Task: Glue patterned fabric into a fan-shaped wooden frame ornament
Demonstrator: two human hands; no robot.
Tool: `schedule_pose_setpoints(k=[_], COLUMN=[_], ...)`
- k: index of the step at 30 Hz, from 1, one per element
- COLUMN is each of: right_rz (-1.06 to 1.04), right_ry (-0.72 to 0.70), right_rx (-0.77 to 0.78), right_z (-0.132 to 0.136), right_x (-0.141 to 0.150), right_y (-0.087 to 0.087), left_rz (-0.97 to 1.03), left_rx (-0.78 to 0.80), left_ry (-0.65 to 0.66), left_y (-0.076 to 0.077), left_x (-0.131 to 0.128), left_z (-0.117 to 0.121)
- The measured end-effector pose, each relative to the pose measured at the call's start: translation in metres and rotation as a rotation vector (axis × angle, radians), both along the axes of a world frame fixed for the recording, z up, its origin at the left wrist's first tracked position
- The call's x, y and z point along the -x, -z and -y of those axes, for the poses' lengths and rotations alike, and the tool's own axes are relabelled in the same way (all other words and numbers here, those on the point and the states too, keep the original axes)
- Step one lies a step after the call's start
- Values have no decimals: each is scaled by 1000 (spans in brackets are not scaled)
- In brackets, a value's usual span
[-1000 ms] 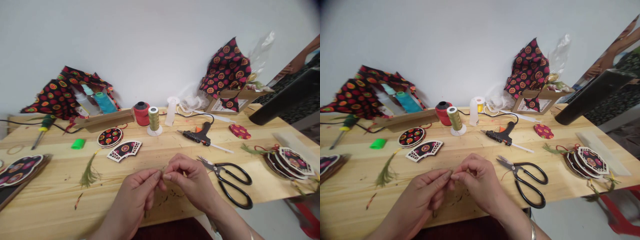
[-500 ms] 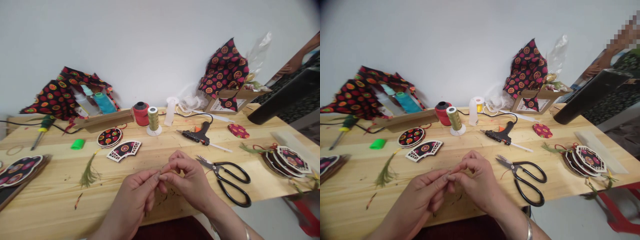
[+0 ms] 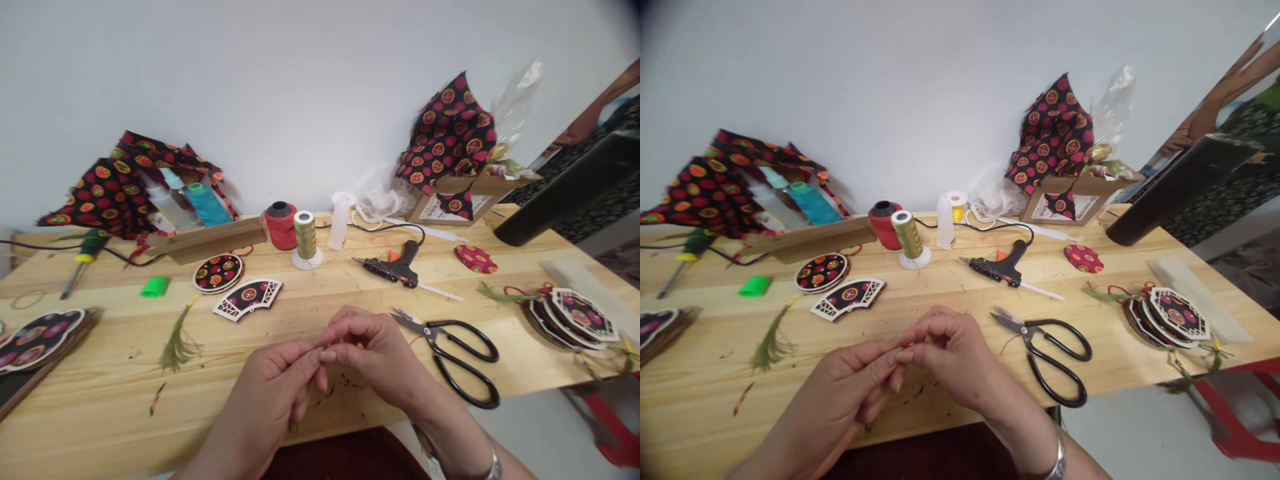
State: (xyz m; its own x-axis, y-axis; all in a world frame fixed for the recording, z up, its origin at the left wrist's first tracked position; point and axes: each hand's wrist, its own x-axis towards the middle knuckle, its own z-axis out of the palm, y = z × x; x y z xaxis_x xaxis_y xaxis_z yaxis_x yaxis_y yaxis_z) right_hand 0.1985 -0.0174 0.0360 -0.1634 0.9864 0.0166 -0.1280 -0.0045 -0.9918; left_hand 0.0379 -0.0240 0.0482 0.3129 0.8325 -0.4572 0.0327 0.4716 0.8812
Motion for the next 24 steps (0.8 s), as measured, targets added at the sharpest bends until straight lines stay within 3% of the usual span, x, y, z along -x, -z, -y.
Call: schedule_pose_setpoints(k=[16, 24], right_rz=[199, 213], right_ry=[52, 86], right_rx=[-33, 17], right_z=[3, 3], right_x=[0, 1], right_y=[-3, -7], left_rz=[256, 237], left_rx=[170, 191], left_ry=[-64, -80], left_y=[-2, -1], left_x=[0, -1], left_z=[1, 0])
